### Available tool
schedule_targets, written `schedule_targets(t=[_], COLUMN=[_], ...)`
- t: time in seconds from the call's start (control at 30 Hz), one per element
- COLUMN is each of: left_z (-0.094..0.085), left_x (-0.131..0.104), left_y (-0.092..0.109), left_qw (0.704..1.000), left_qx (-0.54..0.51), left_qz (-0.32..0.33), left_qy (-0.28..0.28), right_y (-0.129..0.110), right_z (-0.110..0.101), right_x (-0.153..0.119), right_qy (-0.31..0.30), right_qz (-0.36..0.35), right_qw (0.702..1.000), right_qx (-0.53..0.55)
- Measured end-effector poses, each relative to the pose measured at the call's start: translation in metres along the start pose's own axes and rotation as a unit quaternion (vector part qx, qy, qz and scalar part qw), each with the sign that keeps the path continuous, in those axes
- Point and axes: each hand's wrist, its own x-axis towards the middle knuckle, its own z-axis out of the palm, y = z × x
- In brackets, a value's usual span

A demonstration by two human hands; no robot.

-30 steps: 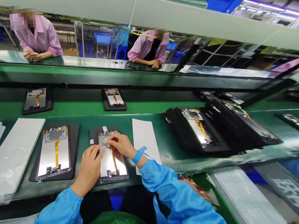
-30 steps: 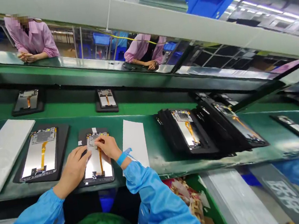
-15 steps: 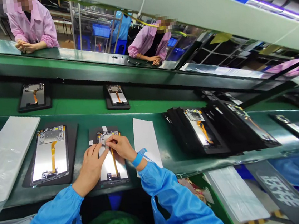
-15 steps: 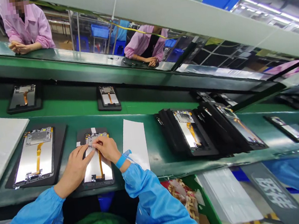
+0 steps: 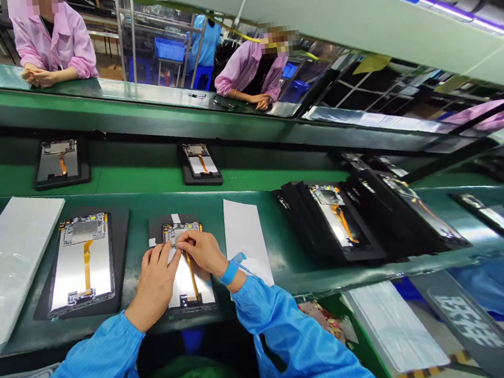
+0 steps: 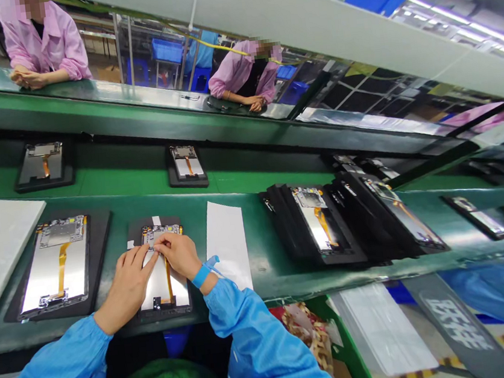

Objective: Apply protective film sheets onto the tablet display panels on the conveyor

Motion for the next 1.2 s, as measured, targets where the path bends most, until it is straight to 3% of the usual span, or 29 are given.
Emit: schedule_targets(t=[0.2,0.4,0.53,0.7,0.9,1.0,1.1,1.2], left_z=[-0.001,-0.005,-0.007,-0.004,-0.009,-0.015,-0.021,-0.023], left_x=[0.003,0.008,0.01,0.006,0.02,0.034,0.045,0.056], left_y=[0.005,0.01,0.012,0.014,0.013,0.019,0.032,0.034], left_qw=[1.0,1.0,0.999,0.998,0.996,0.995,0.993,0.989], left_qx=[0.023,0.024,0.044,0.056,0.043,0.015,0.034,0.074], left_qz=[-0.008,0.004,0.017,0.014,-0.005,-0.045,-0.08,-0.112], left_qy=[0.007,-0.013,-0.015,-0.016,-0.074,-0.09,-0.083,-0.06], right_y=[0.0,0.001,0.002,0.002,0.005,-0.013,-0.034,-0.027], right_z=[0.003,0.005,0.001,-0.002,-0.008,-0.021,-0.03,-0.03], right_x=[-0.001,-0.002,0.002,0.008,0.019,-0.002,-0.057,-0.109], right_qy=[0.023,0.024,0.047,0.029,0.065,0.063,0.08,0.064], right_qz=[-0.056,-0.062,-0.055,-0.049,-0.001,-0.038,-0.125,-0.159], right_qw=[0.998,0.997,0.995,0.995,0.995,0.995,0.988,0.985], right_qx=[-0.014,-0.045,-0.074,-0.084,-0.081,-0.071,-0.033,0.002])
